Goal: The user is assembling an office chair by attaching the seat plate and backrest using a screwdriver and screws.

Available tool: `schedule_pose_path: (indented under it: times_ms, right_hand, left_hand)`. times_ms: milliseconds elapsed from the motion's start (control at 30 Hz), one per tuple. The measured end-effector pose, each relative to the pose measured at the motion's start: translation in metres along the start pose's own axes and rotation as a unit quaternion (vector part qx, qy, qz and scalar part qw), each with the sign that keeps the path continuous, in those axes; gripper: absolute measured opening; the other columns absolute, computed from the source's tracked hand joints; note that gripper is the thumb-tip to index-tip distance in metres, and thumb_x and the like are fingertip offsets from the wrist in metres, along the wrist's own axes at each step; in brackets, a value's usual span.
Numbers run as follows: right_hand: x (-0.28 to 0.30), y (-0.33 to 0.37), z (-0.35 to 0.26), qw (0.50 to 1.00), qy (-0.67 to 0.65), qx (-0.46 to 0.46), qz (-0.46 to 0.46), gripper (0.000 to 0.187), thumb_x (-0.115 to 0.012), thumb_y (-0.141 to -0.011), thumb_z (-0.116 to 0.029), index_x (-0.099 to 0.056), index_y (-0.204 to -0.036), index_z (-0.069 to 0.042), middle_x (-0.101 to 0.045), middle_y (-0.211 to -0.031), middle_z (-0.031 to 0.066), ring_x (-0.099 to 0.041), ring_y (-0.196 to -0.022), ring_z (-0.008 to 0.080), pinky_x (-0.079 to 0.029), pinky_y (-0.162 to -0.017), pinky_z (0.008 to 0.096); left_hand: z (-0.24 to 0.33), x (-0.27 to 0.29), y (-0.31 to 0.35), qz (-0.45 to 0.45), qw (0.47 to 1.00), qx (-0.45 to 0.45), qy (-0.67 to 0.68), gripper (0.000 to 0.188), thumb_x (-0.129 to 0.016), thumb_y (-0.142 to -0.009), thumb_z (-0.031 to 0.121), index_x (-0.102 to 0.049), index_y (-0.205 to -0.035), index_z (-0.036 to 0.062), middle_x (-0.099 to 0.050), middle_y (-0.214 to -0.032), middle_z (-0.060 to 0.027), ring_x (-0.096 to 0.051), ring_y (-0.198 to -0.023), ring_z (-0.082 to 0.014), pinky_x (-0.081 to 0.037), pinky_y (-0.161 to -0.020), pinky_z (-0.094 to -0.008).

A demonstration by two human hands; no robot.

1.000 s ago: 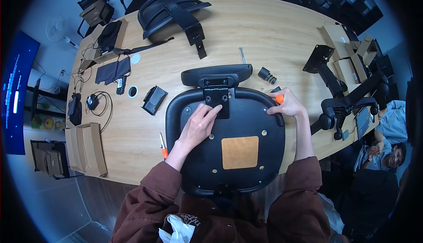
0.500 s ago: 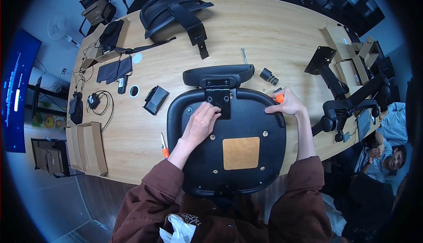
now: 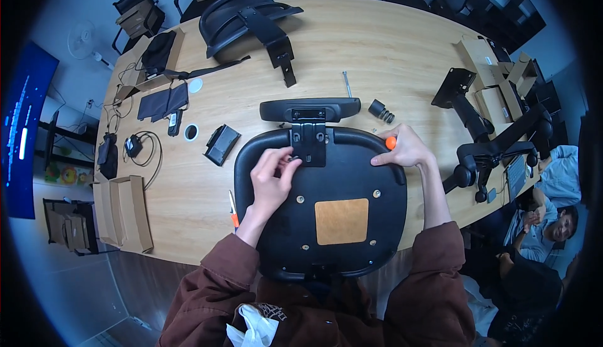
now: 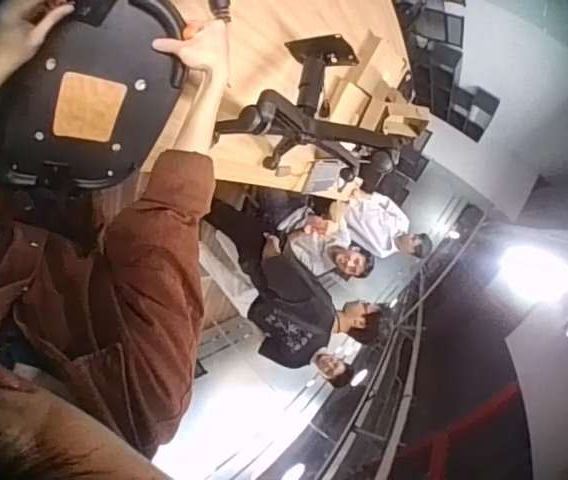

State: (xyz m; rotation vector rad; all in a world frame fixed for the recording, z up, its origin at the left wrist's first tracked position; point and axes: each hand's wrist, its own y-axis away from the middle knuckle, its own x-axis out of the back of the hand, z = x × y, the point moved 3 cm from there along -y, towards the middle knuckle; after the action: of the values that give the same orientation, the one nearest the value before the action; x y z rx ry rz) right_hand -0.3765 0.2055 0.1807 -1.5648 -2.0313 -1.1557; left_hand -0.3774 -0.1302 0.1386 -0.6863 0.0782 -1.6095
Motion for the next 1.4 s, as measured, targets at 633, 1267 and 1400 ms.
schedule_pose_path:
  times_ms: [633, 1267, 1400]
  right_hand:
    - [0.001, 0.005, 0.004, 1.000, -0.008, 0.003, 0.020, 0.051, -0.096, -0.060, -0.030, -0.081, -0.098, 0.001, -0.073, -0.072, 0.0120, -0.064, -0.066, 0.0178, -0.052, -0.071, 0.0339]
    - [0.000, -0.001, 0.011, 0.999, 0.027, -0.028, 0.001, 0.053, -0.095, -0.060, -0.029, -0.081, -0.102, 0.001, -0.076, -0.078, 0.0137, -0.066, -0.070, 0.0196, -0.053, -0.074, 0.0339]
    - [-0.002, -0.001, 0.010, 0.999, -0.016, 0.026, 0.043, 0.044, -0.097, -0.058, -0.031, -0.075, -0.076, 0.002, -0.054, -0.053, 0.0052, -0.051, -0.055, 0.0173, -0.044, -0.059, 0.0363]
  left_hand:
    - [0.010, -0.017, -0.010, -0.065, 0.984, 0.159, -0.049, 0.022, -0.084, -0.085, 0.006, -0.075, -0.099, -0.0079, -0.071, -0.081, -0.0125, -0.067, -0.066, -0.0138, -0.056, -0.064, -0.0273]
    - [0.008, -0.021, -0.003, -0.075, 0.977, 0.189, 0.058, 0.017, -0.084, -0.087, 0.009, -0.076, -0.095, -0.0035, -0.072, -0.080, -0.0055, -0.065, -0.068, -0.0052, -0.052, -0.060, -0.0216]
    - [0.014, -0.019, -0.010, -0.134, 0.985, 0.101, 0.051, 0.017, -0.080, -0.088, 0.003, -0.076, -0.103, -0.0038, -0.071, -0.085, -0.0076, -0.067, -0.071, -0.0095, -0.054, -0.064, -0.0237]
